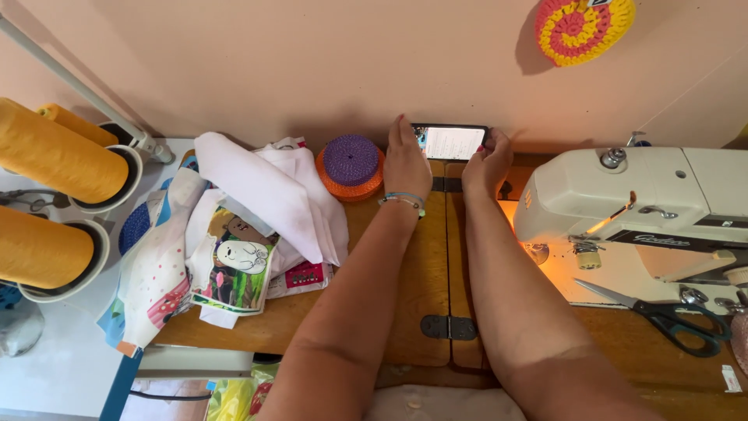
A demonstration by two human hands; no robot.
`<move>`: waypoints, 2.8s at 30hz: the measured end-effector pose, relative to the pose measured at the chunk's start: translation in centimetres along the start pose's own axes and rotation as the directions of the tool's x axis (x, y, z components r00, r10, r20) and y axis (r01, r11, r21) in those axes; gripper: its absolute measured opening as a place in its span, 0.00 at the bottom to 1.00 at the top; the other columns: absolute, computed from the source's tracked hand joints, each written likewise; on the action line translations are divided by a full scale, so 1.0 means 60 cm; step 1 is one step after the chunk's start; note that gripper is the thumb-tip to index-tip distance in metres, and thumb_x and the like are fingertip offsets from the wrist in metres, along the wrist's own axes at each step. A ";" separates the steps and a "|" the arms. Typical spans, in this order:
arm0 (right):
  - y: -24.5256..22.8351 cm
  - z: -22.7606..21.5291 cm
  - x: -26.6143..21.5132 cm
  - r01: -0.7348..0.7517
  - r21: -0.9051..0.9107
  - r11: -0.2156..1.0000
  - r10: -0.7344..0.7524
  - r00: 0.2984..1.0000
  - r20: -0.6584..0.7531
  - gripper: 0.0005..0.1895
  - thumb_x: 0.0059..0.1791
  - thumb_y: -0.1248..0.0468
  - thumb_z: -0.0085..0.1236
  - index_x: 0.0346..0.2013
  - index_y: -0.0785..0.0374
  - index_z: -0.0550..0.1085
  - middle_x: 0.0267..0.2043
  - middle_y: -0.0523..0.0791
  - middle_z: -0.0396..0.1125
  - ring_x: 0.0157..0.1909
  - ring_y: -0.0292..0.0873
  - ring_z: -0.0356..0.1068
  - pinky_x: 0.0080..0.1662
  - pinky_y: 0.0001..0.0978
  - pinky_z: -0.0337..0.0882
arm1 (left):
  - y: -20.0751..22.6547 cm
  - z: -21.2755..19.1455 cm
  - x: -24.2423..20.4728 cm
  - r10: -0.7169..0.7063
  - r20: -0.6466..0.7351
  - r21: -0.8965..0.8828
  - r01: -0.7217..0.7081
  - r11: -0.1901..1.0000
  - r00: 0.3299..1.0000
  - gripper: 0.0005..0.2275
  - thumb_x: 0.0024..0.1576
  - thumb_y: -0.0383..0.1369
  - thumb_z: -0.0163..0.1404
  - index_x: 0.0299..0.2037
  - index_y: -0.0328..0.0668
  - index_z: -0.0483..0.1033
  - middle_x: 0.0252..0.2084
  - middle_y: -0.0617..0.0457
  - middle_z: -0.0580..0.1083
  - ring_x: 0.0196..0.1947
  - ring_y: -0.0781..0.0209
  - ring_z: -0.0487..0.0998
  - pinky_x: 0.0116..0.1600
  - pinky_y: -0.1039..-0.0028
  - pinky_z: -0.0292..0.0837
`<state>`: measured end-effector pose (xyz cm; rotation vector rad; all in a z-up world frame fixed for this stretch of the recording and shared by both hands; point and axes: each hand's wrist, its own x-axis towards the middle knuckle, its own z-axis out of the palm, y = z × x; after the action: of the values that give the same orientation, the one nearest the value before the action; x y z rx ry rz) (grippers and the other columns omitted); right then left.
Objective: Sewing small fabric pieces together using a sewing machine while occasionally interacting with a smartphone.
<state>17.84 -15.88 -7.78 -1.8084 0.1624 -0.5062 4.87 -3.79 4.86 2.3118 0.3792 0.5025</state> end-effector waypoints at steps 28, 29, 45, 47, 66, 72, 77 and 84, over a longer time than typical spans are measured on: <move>-0.021 0.020 -0.015 -0.019 -0.045 0.999 0.017 0.999 -0.045 0.27 0.50 0.73 0.58 0.63 0.57 0.65 0.56 0.48 0.60 0.62 0.51 0.67 0.64 0.42 0.70 | -0.074 0.017 0.160 0.397 0.076 0.642 -0.350 0.682 0.915 0.15 0.47 0.48 0.66 0.19 0.49 0.79 0.18 0.55 0.74 0.30 0.50 0.80 0.42 0.61 0.70; -0.019 0.021 -0.014 -0.021 -0.046 0.999 0.019 0.999 -0.043 0.27 0.50 0.72 0.59 0.63 0.56 0.65 0.56 0.48 0.60 0.63 0.51 0.67 0.65 0.42 0.69 | -0.079 0.021 0.164 0.389 0.076 0.638 -0.345 0.689 0.918 0.16 0.47 0.50 0.65 0.20 0.50 0.80 0.19 0.55 0.74 0.30 0.50 0.80 0.42 0.60 0.70; -0.016 0.025 -0.020 0.030 0.028 0.999 -0.028 0.998 -0.059 0.29 0.49 0.74 0.59 0.63 0.57 0.64 0.56 0.50 0.58 0.63 0.55 0.66 0.66 0.42 0.68 | -0.047 -0.086 0.088 0.434 0.082 0.745 -0.345 0.571 0.897 0.20 0.52 0.58 0.59 0.25 0.51 0.77 0.22 0.56 0.73 0.29 0.55 0.77 0.50 0.58 0.64; -0.011 0.026 -0.022 0.048 0.020 0.999 -0.046 0.997 -0.065 0.29 0.49 0.73 0.59 0.63 0.56 0.64 0.56 0.49 0.57 0.63 0.55 0.65 0.66 0.42 0.68 | -0.049 -0.077 0.091 0.427 0.088 0.735 -0.348 0.583 0.900 0.20 0.53 0.57 0.59 0.25 0.50 0.77 0.22 0.56 0.73 0.28 0.54 0.77 0.50 0.57 0.63; -0.078 -0.008 -0.059 0.151 -0.181 0.972 -0.156 0.988 -0.012 0.55 0.31 0.65 0.84 0.66 0.54 0.58 0.61 0.50 0.53 0.65 0.56 0.66 0.68 0.41 0.67 | -0.037 -0.140 -0.256 0.375 0.543 0.355 -0.610 0.709 0.751 0.13 0.57 0.49 0.54 0.29 0.52 0.79 0.27 0.57 0.77 0.31 0.54 0.79 0.42 0.58 0.70; -0.114 -0.009 -0.052 0.047 -0.265 0.963 -0.054 0.998 -0.018 0.48 0.34 0.59 0.86 0.55 0.55 0.57 0.60 0.48 0.54 0.57 0.50 0.62 0.54 0.41 0.69 | -0.115 -0.174 -0.362 0.451 0.528 -0.152 -0.442 0.884 0.720 0.10 0.56 0.39 0.59 0.26 0.50 0.73 0.24 0.58 0.73 0.28 0.53 0.74 0.38 0.63 0.68; -0.079 0.006 -0.040 0.168 -0.302 0.939 -0.196 0.978 -0.067 0.51 0.31 0.56 0.89 0.52 0.58 0.57 0.58 0.47 0.54 0.53 0.44 0.61 0.52 0.32 0.67 | -0.129 -0.196 -0.360 0.541 0.383 -0.349 -0.425 0.835 0.749 0.10 0.57 0.33 0.59 0.25 0.48 0.72 0.24 0.59 0.72 0.25 0.57 0.72 0.36 0.67 0.67; -0.091 -0.002 -0.049 0.242 -0.348 0.906 -0.265 0.964 -0.017 0.53 0.33 0.56 0.90 0.55 0.58 0.55 0.56 0.48 0.53 0.53 0.47 0.61 0.53 0.36 0.67 | -0.143 -0.198 -0.363 0.632 0.312 -0.429 -0.488 0.760 0.710 0.09 0.57 0.31 0.58 0.27 0.44 0.72 0.27 0.57 0.74 0.28 0.55 0.74 0.40 0.65 0.67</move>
<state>14.39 -13.29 -3.38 -2.1721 0.0601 -0.7588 -20.83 0.35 1.27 2.1019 -0.6315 0.2754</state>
